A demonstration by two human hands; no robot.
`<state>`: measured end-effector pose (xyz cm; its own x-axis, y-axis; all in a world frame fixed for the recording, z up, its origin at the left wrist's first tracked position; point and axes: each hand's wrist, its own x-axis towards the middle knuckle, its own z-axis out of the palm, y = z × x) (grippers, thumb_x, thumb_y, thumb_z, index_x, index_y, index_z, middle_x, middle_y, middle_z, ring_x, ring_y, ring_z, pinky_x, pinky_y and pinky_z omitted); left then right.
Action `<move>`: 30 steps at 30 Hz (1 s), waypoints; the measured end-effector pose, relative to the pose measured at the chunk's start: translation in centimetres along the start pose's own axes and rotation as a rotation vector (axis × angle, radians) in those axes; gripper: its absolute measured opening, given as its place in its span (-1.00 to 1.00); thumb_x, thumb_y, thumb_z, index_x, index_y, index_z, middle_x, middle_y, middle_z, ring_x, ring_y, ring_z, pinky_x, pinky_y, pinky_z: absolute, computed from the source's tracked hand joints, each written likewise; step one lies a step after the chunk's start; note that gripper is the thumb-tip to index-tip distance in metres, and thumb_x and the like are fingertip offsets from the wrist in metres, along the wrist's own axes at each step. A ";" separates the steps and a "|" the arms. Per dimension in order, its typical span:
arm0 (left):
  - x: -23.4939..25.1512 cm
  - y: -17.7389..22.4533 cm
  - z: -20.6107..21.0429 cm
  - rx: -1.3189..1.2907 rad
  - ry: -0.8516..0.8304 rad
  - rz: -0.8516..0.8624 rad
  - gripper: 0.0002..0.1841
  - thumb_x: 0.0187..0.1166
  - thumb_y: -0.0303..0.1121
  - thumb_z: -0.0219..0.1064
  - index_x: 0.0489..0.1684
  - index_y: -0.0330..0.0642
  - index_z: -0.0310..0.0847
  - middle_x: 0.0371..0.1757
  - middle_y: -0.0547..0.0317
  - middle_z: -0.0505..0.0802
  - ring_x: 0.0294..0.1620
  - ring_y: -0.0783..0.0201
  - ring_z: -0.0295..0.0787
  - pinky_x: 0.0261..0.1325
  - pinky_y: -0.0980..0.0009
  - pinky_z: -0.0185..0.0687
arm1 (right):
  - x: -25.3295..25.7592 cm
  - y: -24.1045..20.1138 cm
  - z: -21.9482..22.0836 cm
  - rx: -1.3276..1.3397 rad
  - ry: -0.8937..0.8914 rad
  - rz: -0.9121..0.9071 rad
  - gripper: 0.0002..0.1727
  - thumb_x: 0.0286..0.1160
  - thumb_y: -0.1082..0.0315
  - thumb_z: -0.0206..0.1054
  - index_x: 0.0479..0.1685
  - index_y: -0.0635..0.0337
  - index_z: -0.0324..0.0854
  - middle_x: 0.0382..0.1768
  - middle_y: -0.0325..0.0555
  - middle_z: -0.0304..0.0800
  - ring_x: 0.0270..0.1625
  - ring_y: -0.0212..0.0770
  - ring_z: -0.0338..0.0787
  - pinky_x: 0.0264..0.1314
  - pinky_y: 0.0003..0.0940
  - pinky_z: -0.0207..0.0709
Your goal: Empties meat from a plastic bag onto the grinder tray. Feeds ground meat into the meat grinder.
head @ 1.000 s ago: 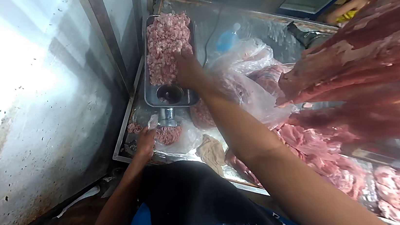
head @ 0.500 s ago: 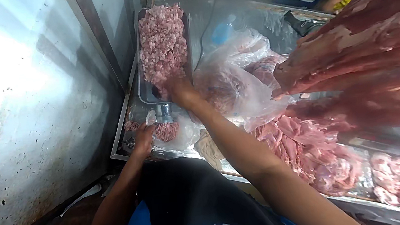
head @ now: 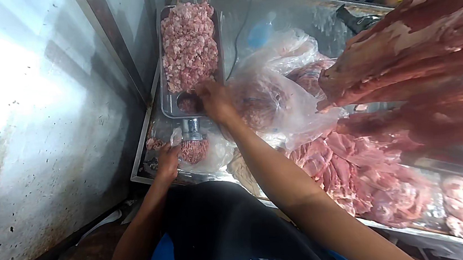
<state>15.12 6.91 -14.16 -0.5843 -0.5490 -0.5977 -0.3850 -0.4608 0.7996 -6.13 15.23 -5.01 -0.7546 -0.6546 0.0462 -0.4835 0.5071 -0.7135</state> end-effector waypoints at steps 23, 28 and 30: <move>-0.1 0.1 0.3 0.063 -0.014 -0.005 -0.73 0.69 -0.42 0.25 0.26 -0.26 0.63 -0.09 -0.01 0.78 -0.17 0.23 0.72 -0.12 0.27 0.69 | 0.2 0.6 0.3 0.008 -0.001 -0.042 -0.75 0.64 0.45 0.14 0.01 0.20 0.77 -0.02 0.01 0.87 0.13 -0.04 0.84 0.28 0.04 0.66; 0.1 -0.2 0.3 0.045 -0.013 0.006 -0.76 0.67 -0.43 0.26 0.21 -0.26 0.65 -0.20 0.04 0.76 -0.26 0.26 0.70 -0.20 0.30 0.68 | 0.2 0.5 0.3 0.018 -0.001 -0.027 -0.75 0.63 0.46 0.15 0.02 0.21 0.76 -0.02 0.01 0.87 0.11 -0.05 0.85 0.26 0.02 0.67; 0.1 -0.3 0.3 0.037 -0.017 0.012 -0.76 0.67 -0.43 0.25 0.20 -0.25 0.64 -0.24 0.07 0.74 -0.31 0.27 0.67 -0.25 0.32 0.65 | 0.1 0.6 0.3 0.013 0.005 -0.033 -0.74 0.62 0.47 0.14 0.02 0.21 0.76 -0.02 0.01 0.87 0.11 -0.06 0.85 0.26 0.01 0.67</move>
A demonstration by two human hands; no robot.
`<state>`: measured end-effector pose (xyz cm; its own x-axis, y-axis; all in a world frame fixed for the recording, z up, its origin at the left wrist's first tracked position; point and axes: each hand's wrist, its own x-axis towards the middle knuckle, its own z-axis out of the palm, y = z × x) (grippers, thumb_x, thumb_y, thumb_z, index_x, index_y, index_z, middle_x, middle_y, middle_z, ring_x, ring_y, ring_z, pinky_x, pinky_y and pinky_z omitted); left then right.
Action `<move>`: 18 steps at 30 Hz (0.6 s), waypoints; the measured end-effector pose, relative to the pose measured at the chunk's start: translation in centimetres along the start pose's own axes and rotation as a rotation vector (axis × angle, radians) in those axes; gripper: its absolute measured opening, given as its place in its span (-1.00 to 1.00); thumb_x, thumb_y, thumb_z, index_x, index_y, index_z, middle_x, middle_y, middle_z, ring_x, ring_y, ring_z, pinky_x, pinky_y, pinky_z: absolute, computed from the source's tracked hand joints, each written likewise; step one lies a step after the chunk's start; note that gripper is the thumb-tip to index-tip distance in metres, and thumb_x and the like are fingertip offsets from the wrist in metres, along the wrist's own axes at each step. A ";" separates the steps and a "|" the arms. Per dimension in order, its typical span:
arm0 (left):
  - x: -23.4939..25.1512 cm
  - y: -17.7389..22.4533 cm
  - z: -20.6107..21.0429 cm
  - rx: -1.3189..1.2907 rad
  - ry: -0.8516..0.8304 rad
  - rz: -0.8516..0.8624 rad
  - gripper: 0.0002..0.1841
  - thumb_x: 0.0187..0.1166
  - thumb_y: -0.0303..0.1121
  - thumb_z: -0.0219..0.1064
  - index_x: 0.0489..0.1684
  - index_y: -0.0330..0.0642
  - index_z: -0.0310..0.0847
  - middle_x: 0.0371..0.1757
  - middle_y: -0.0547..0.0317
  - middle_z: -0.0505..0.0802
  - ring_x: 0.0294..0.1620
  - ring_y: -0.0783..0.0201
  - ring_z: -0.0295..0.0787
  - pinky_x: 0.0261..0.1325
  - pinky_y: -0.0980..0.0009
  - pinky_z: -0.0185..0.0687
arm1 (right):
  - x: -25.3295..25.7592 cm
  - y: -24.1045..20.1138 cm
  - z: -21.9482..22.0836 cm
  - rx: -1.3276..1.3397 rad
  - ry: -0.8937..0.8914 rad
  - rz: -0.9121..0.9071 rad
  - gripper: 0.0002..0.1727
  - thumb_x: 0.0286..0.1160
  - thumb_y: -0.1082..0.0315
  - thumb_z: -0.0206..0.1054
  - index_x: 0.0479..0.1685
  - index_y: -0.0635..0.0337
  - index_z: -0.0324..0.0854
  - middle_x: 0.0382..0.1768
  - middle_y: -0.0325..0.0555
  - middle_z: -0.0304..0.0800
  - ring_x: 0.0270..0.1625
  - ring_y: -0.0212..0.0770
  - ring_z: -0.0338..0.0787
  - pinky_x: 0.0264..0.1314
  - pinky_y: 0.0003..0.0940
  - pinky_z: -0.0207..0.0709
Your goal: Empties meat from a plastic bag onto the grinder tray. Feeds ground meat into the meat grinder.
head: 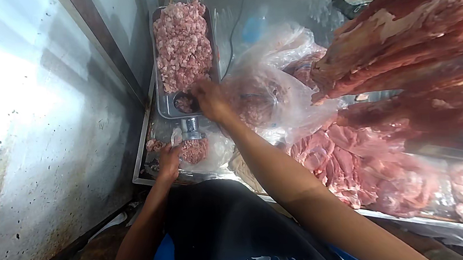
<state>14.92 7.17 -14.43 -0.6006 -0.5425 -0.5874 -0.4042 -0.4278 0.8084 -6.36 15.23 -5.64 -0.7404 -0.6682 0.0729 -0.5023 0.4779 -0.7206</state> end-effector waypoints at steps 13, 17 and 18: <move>-0.2 -0.1 -0.1 0.017 0.014 -0.011 -0.75 0.69 -0.43 0.25 0.23 -0.27 0.64 -0.14 0.02 0.76 -0.23 0.26 0.69 -0.18 0.31 0.66 | -0.1 0.0 -0.1 -0.001 0.009 -0.027 -0.75 0.56 0.51 0.16 0.01 0.23 0.75 -0.02 0.03 0.87 0.12 -0.04 0.84 0.26 0.02 0.67; -0.2 -0.1 -0.2 0.022 0.012 -0.018 -0.74 0.71 -0.42 0.24 0.26 -0.26 0.63 -0.14 0.03 0.77 -0.23 0.27 0.69 -0.19 0.32 0.65 | -0.1 0.0 0.0 0.001 0.016 -0.030 -0.75 0.58 0.51 0.14 0.00 0.23 0.75 -0.03 0.02 0.87 0.11 -0.05 0.85 0.26 0.01 0.67; -0.1 -0.2 -0.2 0.024 0.013 -0.020 -0.74 0.71 -0.42 0.25 0.26 -0.26 0.63 -0.15 0.03 0.77 -0.24 0.27 0.69 -0.20 0.32 0.65 | -0.1 0.0 0.0 0.006 0.013 -0.030 -0.74 0.58 0.51 0.14 0.01 0.23 0.75 -0.02 0.02 0.86 0.11 -0.05 0.84 0.27 0.01 0.67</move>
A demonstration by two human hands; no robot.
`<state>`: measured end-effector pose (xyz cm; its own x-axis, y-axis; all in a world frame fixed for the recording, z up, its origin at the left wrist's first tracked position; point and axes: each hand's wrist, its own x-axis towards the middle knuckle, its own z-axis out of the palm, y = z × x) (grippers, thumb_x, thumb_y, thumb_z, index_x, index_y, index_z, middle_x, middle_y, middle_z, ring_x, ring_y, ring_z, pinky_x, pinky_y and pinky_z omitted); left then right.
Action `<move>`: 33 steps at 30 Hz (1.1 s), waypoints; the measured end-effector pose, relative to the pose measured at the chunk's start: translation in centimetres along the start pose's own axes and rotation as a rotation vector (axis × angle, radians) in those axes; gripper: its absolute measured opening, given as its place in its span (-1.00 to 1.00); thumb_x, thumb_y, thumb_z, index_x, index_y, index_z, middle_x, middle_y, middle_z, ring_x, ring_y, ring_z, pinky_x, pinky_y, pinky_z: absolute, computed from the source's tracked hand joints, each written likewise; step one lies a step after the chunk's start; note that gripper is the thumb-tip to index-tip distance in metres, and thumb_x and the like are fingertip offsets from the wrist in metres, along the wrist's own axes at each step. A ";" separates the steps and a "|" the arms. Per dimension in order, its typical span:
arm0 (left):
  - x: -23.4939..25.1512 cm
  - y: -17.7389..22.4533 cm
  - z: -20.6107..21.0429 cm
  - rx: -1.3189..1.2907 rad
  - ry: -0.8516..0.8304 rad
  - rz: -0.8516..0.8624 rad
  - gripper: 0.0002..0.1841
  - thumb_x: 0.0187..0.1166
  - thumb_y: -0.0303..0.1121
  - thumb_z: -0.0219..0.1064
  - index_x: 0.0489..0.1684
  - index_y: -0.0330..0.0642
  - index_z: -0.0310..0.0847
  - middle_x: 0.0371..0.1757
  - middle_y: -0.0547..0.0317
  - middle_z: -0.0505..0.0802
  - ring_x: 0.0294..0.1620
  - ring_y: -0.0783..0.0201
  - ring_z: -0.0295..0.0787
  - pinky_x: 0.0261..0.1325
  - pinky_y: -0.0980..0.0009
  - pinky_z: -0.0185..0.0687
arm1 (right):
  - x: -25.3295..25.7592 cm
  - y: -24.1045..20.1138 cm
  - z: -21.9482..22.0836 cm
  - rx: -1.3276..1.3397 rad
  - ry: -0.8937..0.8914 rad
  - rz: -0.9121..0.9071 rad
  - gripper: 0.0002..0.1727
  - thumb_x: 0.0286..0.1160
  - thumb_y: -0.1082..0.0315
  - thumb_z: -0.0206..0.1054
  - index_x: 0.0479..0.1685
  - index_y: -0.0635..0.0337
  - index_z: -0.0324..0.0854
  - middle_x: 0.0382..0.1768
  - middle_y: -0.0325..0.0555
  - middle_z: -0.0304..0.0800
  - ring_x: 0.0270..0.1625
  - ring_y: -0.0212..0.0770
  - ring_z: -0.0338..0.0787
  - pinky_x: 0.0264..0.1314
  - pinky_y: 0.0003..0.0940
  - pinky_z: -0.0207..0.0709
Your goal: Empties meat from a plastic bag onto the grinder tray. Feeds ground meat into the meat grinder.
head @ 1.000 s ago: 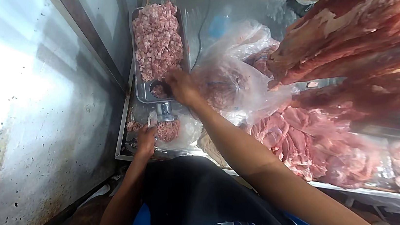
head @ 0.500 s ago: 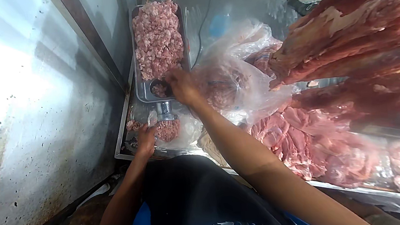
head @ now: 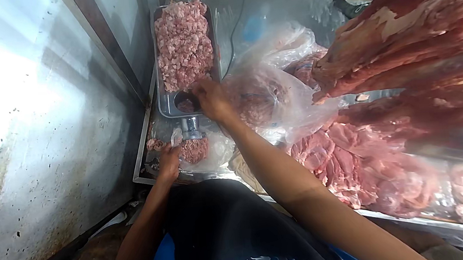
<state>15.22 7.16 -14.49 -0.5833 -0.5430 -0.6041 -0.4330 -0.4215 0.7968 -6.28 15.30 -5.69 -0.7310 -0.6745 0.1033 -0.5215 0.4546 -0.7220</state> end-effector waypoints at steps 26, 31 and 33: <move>0.0 -0.1 0.0 0.009 -0.009 0.015 -0.78 0.70 -0.42 0.23 0.19 -0.27 0.63 -0.21 0.05 0.74 -0.26 0.26 0.67 -0.19 0.29 0.65 | -0.1 0.0 0.0 -0.015 0.022 -0.018 -0.74 0.58 0.50 0.12 -0.04 0.21 0.76 -0.05 0.00 0.87 0.09 -0.06 0.85 0.22 0.00 0.68; -0.1 -0.1 0.0 0.011 -0.003 0.009 -0.74 0.71 -0.41 0.24 0.26 -0.27 0.62 -0.09 -0.01 0.75 -0.16 0.23 0.70 -0.10 0.26 0.67 | -0.1 0.0 0.1 -0.015 0.023 -0.020 -0.74 0.59 0.51 0.13 -0.04 0.21 0.76 -0.06 0.00 0.87 0.08 -0.07 0.84 0.24 -0.02 0.67; 0.0 -0.2 -0.1 0.003 -0.004 0.013 -0.74 0.70 -0.42 0.24 0.26 -0.27 0.62 -0.05 -0.02 0.77 -0.12 0.22 0.71 -0.05 0.25 0.69 | -0.1 0.0 0.1 -0.014 0.021 -0.020 -0.74 0.59 0.50 0.13 -0.02 0.21 0.76 -0.05 0.00 0.87 0.10 -0.08 0.84 0.26 -0.04 0.67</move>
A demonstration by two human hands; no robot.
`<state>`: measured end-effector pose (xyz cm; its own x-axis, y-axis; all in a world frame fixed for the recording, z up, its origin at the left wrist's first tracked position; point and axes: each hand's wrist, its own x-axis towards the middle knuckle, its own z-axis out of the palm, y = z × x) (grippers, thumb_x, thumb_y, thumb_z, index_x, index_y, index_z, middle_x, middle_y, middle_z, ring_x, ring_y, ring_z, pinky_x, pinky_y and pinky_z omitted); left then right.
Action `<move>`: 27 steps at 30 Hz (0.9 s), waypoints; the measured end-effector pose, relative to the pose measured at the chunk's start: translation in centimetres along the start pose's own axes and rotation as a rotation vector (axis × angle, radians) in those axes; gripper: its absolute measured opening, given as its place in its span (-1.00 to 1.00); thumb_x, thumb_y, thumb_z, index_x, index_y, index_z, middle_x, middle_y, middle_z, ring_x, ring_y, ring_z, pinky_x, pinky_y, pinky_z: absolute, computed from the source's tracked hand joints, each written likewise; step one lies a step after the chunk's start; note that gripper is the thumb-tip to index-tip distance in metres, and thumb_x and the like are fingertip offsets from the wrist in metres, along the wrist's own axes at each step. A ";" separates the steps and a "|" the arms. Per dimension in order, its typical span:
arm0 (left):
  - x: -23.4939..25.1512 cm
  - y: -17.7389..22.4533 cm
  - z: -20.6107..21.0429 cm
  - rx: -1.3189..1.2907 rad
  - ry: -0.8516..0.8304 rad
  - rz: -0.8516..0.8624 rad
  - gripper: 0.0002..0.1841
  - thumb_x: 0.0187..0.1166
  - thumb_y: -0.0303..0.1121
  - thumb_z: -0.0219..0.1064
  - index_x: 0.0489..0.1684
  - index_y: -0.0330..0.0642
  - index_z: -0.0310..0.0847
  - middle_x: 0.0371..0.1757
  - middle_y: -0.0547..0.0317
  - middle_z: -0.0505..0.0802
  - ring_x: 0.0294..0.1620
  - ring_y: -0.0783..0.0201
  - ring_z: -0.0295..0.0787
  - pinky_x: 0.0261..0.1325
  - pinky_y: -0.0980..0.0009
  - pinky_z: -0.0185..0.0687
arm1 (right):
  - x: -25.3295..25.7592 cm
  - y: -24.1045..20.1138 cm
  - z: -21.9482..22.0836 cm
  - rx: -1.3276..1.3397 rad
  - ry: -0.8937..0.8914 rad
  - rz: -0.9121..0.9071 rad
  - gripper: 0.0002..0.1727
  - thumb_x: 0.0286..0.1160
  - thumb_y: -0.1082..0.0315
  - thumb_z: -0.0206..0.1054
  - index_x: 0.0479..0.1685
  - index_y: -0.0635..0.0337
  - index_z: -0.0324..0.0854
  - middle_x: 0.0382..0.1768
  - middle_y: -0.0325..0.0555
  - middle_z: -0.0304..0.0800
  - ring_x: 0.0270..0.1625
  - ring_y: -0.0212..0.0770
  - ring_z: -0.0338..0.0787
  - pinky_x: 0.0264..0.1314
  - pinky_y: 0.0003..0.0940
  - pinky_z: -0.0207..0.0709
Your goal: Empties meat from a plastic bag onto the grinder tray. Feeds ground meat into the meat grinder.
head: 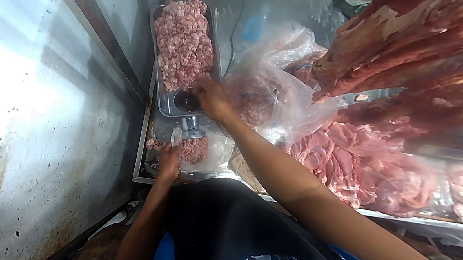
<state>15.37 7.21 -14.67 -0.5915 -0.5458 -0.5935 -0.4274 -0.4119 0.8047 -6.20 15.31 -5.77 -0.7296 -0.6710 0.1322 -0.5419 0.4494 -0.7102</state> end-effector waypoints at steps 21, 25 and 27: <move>0.3 -0.2 0.1 0.011 0.005 -0.006 -0.73 0.70 -0.41 0.24 0.26 -0.29 0.61 0.02 -0.07 0.77 -0.02 0.16 0.74 0.05 0.18 0.71 | 0.0 -0.1 -0.2 0.001 -0.018 0.011 -0.75 0.60 0.48 0.15 -0.01 0.23 0.76 -0.03 0.02 0.86 0.11 -0.05 0.84 0.27 -0.02 0.67; 0.2 -0.1 0.1 0.003 0.003 -0.002 -0.73 0.70 -0.43 0.23 0.27 -0.29 0.62 -0.03 -0.05 0.77 -0.08 0.19 0.73 -0.01 0.21 0.70 | 0.0 -0.2 -0.3 -0.004 -0.019 0.014 -0.75 0.60 0.49 0.14 -0.02 0.22 0.76 -0.03 0.01 0.87 0.12 -0.07 0.84 0.27 -0.03 0.66; 0.2 -0.1 0.1 0.002 0.001 -0.004 -0.74 0.71 -0.42 0.23 0.26 -0.27 0.62 -0.06 -0.02 0.78 -0.11 0.21 0.73 -0.03 0.24 0.69 | 0.0 -0.2 -0.2 -0.007 -0.019 0.014 -0.76 0.60 0.49 0.15 -0.03 0.23 0.76 -0.04 0.01 0.86 0.12 -0.07 0.83 0.27 -0.03 0.65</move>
<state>15.23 7.17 -14.89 -0.5892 -0.5450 -0.5964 -0.4311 -0.4123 0.8026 -6.21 15.33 -5.49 -0.7290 -0.6757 0.1094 -0.5350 0.4628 -0.7068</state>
